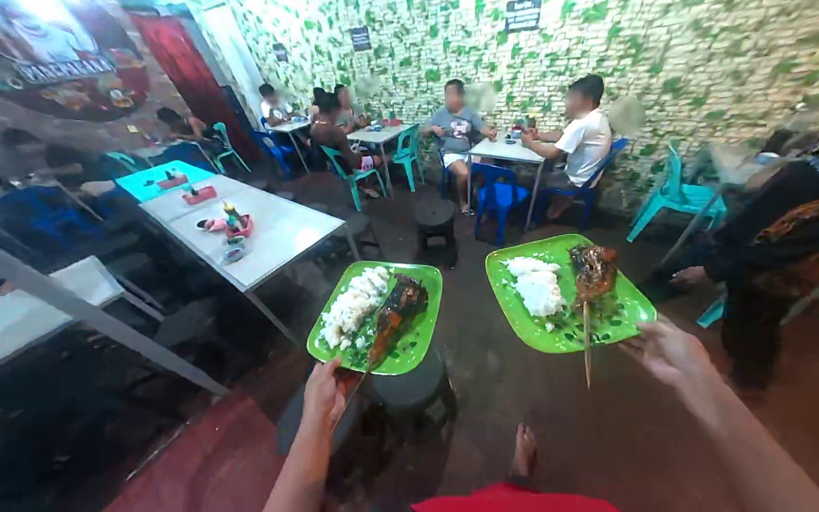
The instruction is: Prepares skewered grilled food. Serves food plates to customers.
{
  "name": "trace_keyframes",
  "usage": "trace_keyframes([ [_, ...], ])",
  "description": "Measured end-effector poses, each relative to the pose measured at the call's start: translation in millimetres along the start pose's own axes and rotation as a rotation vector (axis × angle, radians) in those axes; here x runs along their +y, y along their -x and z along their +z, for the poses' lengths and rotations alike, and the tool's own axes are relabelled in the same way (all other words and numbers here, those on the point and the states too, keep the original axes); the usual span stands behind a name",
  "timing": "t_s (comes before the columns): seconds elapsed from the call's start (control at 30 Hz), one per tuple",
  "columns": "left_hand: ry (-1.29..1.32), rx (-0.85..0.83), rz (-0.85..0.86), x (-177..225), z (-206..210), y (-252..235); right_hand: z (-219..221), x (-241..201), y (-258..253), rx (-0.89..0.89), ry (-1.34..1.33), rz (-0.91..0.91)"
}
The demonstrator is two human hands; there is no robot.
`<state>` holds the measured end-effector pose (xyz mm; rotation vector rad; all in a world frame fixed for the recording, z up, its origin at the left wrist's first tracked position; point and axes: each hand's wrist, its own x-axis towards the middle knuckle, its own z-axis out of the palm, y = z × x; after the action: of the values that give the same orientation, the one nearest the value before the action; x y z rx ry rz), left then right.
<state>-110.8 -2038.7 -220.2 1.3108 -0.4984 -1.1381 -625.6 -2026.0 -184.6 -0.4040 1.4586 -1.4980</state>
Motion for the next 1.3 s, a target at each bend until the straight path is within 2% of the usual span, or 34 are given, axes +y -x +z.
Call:
trace_keyframes([
  [0.17,0.053,0.086,0.024,-0.7,89.8,-119.5,100.3,-43.5,-194.2,-0.156,0.064,-0.025],
  [0.37,0.04,0.286,0.037,1.1,167.0,-242.5,284.9,-85.3,-383.3,-0.283,0.045,0.066],
  [0.53,0.021,0.427,0.028,15.3,213.9,-370.6,442.2,-92.5,-536.6,-0.374,0.022,0.114],
  [0.7,0.001,0.388,0.025,66.2,279.7,-533.5,584.1,-103.1,-673.5,-0.372,0.001,0.121],
  [0.97,0.104,0.273,0.037,145.4,392.3,-833.7,778.9,-145.3,-875.2,-0.348,0.051,0.103],
  [1.13,0.137,0.251,0.068,166.0,436.7,-1000.3,913.2,-157.0,-1014.6,-0.36,0.069,0.091],
  [1.3,0.159,0.275,0.024,200.1,459.6,-1137.0,1073.4,-154.7,-1136.0,-0.351,0.003,0.153],
])
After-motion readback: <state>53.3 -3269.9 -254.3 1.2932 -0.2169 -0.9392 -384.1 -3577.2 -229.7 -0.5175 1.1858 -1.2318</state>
